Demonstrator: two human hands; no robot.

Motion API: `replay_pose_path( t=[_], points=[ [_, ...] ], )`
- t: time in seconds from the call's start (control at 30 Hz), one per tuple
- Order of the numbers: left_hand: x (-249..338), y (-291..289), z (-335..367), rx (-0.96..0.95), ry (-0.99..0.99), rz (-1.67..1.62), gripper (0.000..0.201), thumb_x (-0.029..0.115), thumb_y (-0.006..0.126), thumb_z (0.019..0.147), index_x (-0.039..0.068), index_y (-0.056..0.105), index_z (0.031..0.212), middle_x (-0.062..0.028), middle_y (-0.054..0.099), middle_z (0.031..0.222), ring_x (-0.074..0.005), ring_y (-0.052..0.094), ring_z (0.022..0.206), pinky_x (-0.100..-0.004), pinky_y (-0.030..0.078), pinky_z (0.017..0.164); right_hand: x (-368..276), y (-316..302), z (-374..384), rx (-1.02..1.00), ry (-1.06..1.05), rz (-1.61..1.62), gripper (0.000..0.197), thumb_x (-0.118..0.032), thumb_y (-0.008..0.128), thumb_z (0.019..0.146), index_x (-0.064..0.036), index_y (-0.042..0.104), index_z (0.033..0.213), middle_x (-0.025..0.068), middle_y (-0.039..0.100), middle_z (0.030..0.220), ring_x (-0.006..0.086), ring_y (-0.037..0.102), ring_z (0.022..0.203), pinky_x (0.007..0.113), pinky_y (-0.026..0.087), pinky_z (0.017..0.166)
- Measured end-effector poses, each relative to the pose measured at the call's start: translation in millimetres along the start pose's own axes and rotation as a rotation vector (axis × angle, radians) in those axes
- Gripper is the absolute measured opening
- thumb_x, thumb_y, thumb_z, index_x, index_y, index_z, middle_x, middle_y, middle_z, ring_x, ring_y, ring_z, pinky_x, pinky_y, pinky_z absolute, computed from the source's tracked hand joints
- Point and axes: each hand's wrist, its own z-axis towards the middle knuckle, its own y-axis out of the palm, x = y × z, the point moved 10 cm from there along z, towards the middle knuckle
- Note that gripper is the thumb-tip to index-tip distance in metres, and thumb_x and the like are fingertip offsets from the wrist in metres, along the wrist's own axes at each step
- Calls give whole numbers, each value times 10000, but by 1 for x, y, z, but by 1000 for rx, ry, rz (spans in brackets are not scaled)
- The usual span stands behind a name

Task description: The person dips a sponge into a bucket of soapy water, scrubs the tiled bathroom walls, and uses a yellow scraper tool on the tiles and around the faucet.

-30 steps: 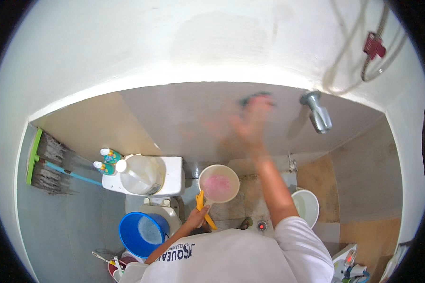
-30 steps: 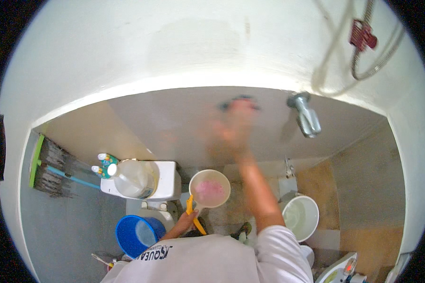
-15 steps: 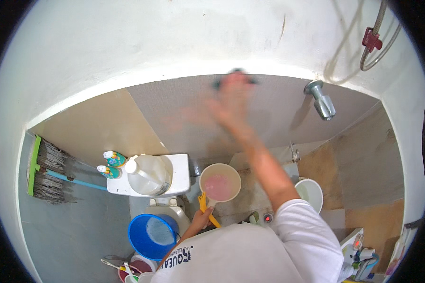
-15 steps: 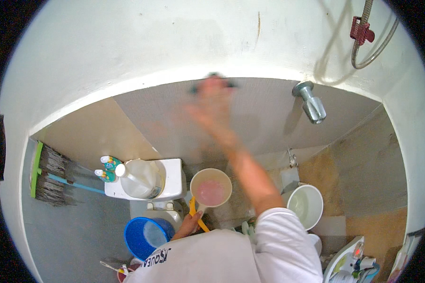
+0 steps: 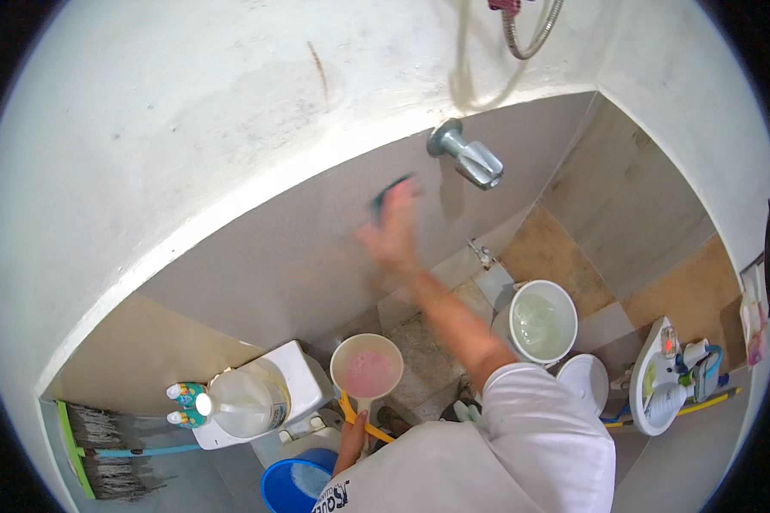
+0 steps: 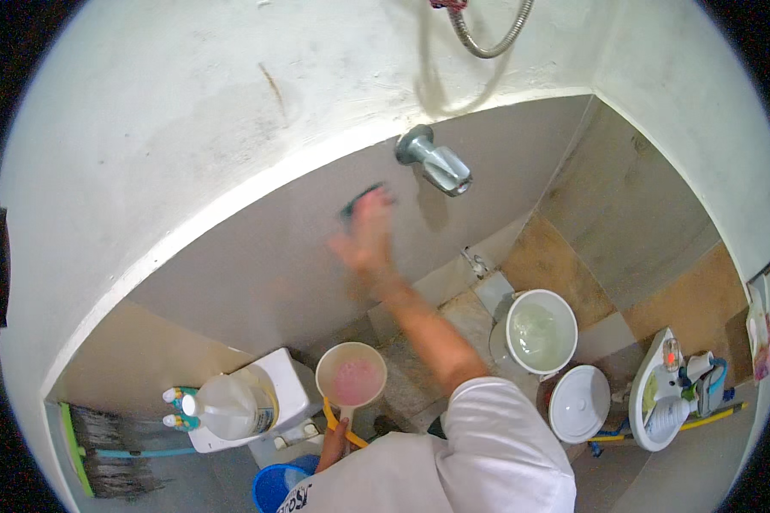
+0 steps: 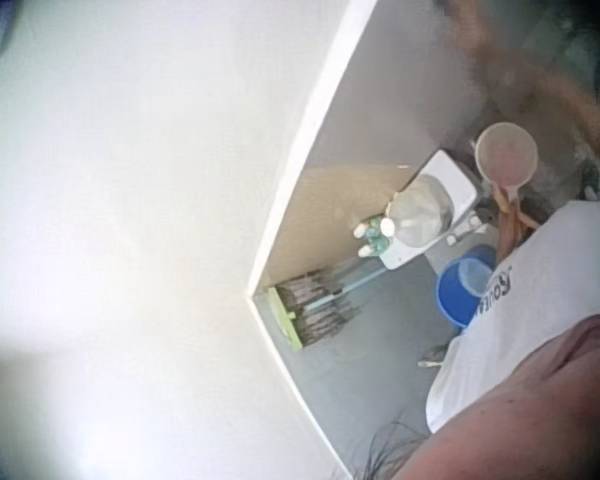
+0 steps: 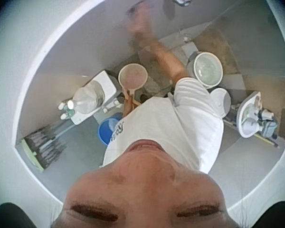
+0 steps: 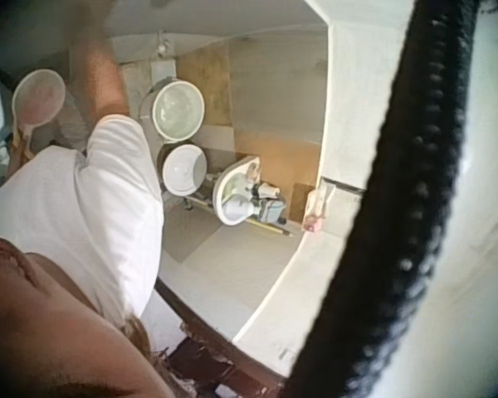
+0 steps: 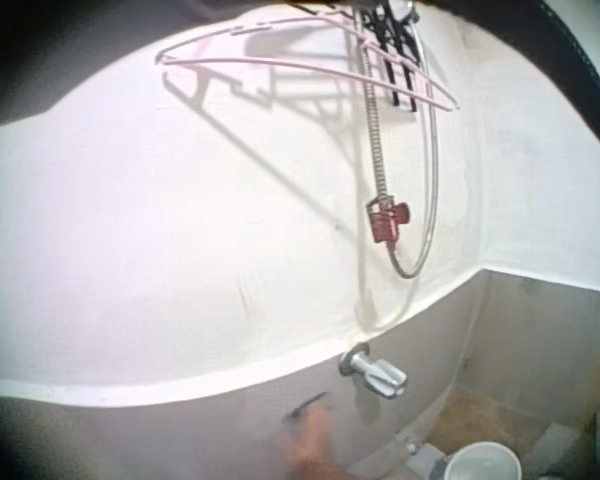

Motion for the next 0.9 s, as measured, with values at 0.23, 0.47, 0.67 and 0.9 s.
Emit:
replay_pose_path(
  t=[0.23, 0.47, 0.67, 0.9],
  points=[
    [24, 33, 1, 4, -30, 84, 298, 327, 538, 839, 34, 501, 882, -31, 499, 627, -141, 497, 462, -256, 403, 421, 43, -43, 16, 107, 109, 36, 680, -309, 585, 774, 33, 301, 1288, 240, 247, 1360, 324, 212, 1283, 438, 169, 1035],
    [46, 103, 20, -22, -191, 134, 258, 288, 547, 837, 41, 492, 889, -26, 482, 624, -134, 497, 473, -254, 391, 407, 126, -78, 47, -236, -71, -219, 786, -282, 616, 767, -18, 177, 1364, 228, 166, 1401, 374, 163, 1299, 465, 167, 1047],
    [23, 159, 68, 33, -74, 369, 308, 335, 575, 824, 38, 534, 896, -22, 512, 668, -116, 489, 565, -279, 391, 508, 353, -228, 134, 175, 526, -162, 756, -262, 487, 886, -8, -31, 1375, 193, -23, 1441, 305, -19, 1336, 378, 44, 1081],
    [31, 254, 101, -59, -162, 172, 338, 359, 570, 812, 38, 541, 914, -15, 516, 654, -114, 477, 553, -270, 360, 485, 173, -109, 108, -332, -384, -253, 821, -468, 530, 791, -14, 171, 1372, 225, 48, 1432, 411, 28, 1317, 497, 34, 1053]
  ],
)
